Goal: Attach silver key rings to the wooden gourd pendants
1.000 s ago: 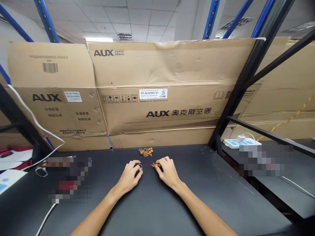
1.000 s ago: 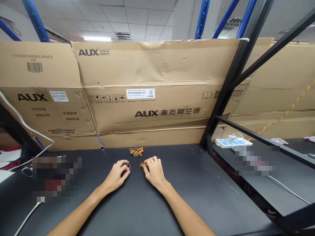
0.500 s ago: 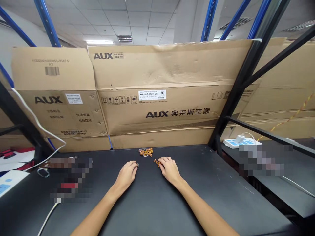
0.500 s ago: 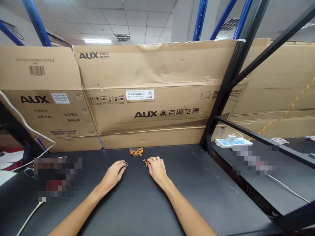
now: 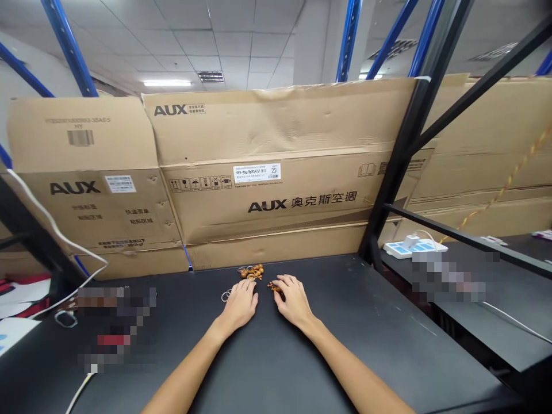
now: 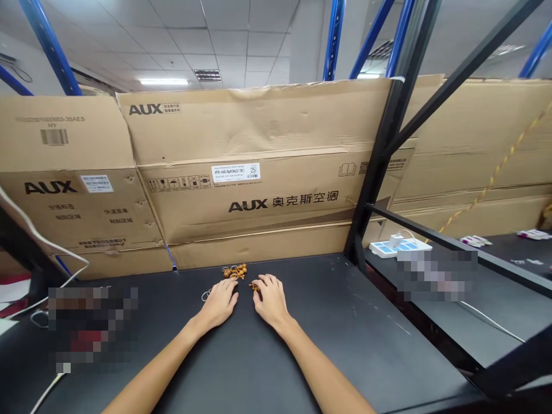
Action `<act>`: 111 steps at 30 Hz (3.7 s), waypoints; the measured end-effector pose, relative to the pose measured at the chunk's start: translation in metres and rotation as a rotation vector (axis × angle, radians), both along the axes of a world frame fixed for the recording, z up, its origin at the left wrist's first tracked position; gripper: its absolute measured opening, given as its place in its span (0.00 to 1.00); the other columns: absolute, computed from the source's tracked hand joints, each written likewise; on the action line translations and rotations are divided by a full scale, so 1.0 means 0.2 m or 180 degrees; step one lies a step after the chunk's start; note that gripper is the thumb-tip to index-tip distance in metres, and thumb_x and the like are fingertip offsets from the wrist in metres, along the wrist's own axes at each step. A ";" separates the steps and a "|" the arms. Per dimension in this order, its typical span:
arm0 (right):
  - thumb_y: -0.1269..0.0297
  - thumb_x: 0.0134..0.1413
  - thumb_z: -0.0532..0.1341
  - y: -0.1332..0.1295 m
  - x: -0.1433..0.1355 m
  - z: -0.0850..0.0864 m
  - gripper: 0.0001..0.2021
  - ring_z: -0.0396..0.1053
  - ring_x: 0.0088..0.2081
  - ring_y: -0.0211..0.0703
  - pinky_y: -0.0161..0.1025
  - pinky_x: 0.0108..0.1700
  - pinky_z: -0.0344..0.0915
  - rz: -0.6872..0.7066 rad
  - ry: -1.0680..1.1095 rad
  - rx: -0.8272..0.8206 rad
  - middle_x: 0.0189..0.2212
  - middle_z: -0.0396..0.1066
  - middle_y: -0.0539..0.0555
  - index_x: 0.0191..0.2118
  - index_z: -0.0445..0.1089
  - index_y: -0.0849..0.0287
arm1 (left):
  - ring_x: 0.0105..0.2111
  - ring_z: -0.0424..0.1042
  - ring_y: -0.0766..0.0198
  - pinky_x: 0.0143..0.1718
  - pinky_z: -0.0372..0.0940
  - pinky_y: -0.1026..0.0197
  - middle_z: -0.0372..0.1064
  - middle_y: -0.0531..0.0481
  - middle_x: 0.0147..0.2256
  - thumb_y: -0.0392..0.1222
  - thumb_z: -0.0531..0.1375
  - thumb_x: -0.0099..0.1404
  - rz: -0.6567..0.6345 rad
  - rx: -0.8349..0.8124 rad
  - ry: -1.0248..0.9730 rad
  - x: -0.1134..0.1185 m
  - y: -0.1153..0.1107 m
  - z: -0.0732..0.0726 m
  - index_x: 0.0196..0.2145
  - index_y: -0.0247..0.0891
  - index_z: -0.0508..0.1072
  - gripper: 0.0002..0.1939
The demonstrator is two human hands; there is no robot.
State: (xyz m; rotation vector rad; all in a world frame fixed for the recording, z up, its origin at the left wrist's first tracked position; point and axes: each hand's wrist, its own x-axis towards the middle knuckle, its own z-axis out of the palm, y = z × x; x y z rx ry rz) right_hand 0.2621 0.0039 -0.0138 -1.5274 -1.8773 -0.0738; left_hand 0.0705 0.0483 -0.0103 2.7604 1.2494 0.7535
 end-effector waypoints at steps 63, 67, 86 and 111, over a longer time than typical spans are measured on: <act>0.70 0.60 0.55 -0.07 -0.07 0.02 0.05 0.63 0.40 0.46 0.42 0.44 0.58 0.0667 -0.0068 0.0086 0.34 0.69 0.54 0.34 0.67 0.57 | 0.45 0.64 0.56 0.48 0.60 0.50 0.64 0.45 0.44 0.39 0.54 0.67 -0.0187 0.0052 -0.0134 -0.18 -0.20 0.06 0.30 0.38 0.69 0.08; 0.70 0.61 0.55 -0.05 -0.06 0.01 0.07 0.61 0.41 0.47 0.42 0.41 0.58 0.0275 -0.0358 0.0102 0.37 0.69 0.55 0.37 0.70 0.57 | 0.42 0.65 0.55 0.42 0.62 0.52 0.65 0.44 0.43 0.37 0.53 0.65 0.0298 0.0234 -0.0045 -0.22 -0.14 0.04 0.31 0.37 0.69 0.06; 0.69 0.56 0.58 -0.03 -0.03 0.00 0.08 0.61 0.48 0.53 0.49 0.47 0.61 0.0337 -0.0049 0.0143 0.45 0.68 0.58 0.41 0.71 0.55 | 0.41 0.70 0.54 0.44 0.65 0.52 0.67 0.40 0.44 0.29 0.49 0.65 0.0055 0.0253 0.0455 -0.02 -0.06 0.03 0.42 0.34 0.69 0.12; 0.71 0.55 0.58 -0.11 -0.12 0.04 0.06 0.64 0.39 0.45 0.43 0.42 0.60 0.1160 0.0250 -0.0070 0.32 0.70 0.53 0.37 0.70 0.57 | 0.35 0.71 0.63 0.43 0.68 0.56 0.69 0.47 0.36 0.47 0.57 0.65 -0.0893 -0.2316 -0.2552 -0.06 -0.20 0.06 0.41 0.36 0.68 0.12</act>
